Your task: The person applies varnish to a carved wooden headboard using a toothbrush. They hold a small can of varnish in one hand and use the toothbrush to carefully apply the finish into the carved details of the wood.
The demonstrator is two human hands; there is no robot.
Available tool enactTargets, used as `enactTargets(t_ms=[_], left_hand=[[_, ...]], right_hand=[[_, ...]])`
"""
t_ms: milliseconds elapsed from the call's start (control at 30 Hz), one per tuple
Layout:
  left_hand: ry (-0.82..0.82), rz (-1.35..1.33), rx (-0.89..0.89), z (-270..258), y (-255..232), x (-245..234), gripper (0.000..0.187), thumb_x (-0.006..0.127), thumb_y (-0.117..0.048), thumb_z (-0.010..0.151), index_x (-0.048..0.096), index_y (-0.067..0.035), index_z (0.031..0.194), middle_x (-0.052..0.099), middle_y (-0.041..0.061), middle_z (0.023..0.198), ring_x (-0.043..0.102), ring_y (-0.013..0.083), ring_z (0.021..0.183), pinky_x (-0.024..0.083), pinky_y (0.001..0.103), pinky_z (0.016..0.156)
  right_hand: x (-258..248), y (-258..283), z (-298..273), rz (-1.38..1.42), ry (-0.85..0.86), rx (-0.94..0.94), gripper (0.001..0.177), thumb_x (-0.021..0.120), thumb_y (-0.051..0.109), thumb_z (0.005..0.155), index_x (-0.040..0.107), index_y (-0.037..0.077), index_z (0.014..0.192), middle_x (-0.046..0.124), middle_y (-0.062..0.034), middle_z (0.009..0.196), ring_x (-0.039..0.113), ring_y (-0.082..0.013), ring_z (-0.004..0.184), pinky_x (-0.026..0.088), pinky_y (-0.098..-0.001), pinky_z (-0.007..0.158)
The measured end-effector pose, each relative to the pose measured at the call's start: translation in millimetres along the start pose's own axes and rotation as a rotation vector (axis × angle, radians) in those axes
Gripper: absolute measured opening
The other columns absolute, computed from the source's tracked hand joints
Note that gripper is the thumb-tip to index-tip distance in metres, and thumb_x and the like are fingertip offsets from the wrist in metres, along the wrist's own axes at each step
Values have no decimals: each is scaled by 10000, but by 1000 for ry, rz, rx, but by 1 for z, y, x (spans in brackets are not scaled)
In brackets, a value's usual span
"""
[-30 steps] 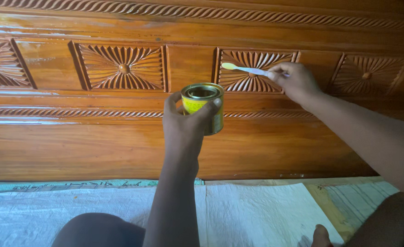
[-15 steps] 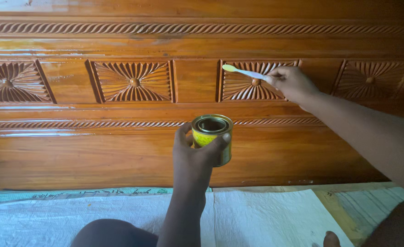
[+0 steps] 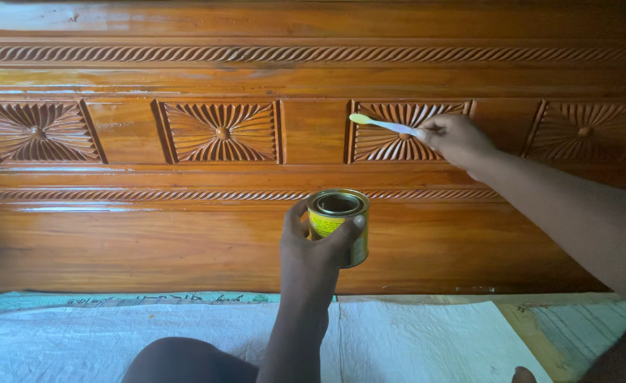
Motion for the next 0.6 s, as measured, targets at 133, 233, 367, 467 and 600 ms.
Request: enactTargets(t_ms=[133,233,367,467,600], left_hand=[[1,-13,14,3,1,-1,848,845,-211,680,442,-57,1411,697,129,1158,729,222,1051,613,373,854],[0,-14,24,2,1,-3,855,848,-225,680,446,-56,1415,685,133,1175,725,231,1074,608,381,877],[-6,6,31,1,-3,-4,846,846,-227,679,463,-51,1412,686,135,1181,725,244,1079,603,381,877],[-5,4,-29,0,-1,-2,858,835,-218,686,420,-69,1422,653,122,1197,718,231,1095,618,381,882],[0,-3,12,1,-4,-1,852,836,-213,686,439,-53,1423,683,139,1191,723,235,1081,608,376,878]], right_hand=[[-3,-8,-4,-48,-34,65,214,616,227,1026,705,67,1137,634,-54,856,524,-165,716,460,-355,657],[-19,-27,-18,-50,-74,106,207,618,213,1018,700,82,1155,657,-63,873,562,-169,734,482,-354,679],[-24,-32,-28,-46,-95,111,210,635,223,1027,722,82,1155,672,-91,878,556,-175,746,463,-363,700],[-16,-14,-25,-52,-108,45,216,635,228,1019,717,75,1148,677,-48,903,574,-152,758,488,-345,702],[-9,3,-14,11,-108,138,221,608,237,1048,718,97,1179,643,-84,884,495,-213,706,416,-405,640]])
Point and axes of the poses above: each hand's wrist, its own z-axis towards the middle knuckle, its own x-axis out of the palm, y = z × x, the point moved 6 cm from there along z, towards the middle knuckle
